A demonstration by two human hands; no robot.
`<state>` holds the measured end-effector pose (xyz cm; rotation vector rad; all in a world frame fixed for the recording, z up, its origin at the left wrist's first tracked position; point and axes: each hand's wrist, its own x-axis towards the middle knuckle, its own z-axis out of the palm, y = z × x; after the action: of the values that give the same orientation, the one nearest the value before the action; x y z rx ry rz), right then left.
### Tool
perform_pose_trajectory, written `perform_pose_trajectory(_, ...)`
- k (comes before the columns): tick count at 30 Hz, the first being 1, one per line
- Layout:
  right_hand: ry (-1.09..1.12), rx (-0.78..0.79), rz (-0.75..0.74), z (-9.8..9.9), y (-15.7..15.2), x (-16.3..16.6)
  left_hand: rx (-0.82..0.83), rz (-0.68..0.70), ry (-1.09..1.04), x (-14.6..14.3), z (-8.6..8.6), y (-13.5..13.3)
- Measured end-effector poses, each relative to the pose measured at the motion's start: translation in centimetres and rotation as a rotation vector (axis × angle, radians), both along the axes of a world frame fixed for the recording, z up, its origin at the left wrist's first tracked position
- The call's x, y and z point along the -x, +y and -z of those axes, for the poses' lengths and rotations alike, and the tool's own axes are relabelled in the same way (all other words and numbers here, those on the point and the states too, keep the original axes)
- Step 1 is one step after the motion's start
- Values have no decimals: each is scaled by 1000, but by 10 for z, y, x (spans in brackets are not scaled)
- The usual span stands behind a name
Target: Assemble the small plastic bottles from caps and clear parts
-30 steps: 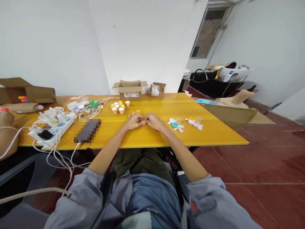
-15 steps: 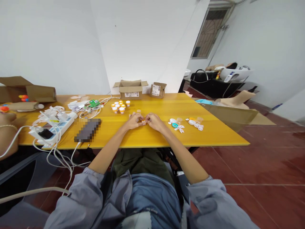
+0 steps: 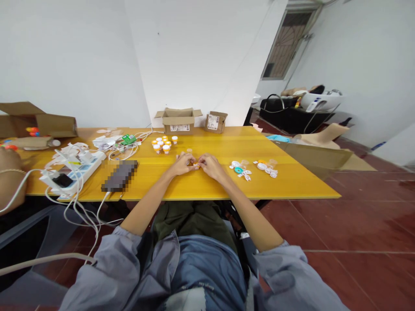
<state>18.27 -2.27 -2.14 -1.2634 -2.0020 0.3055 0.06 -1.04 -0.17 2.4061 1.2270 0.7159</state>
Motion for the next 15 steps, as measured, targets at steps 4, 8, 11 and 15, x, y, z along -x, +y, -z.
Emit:
perform_pose_trajectory(4,3,-18,-2,-1,-5,2,1,-3,13,0,-1,-1)
perform_pose_trajectory(8,5,-20,-4,-2,-9,3,-4,-7,19,-1,-1,-1)
perform_pose_trajectory(11,12,-24,-15,-1,-11,3,-6,-3,11,-1,-2,-2)
perform_pose_trajectory(15,13,-38,-20,3,-11,1,0,-6,5,-1,-3,-3)
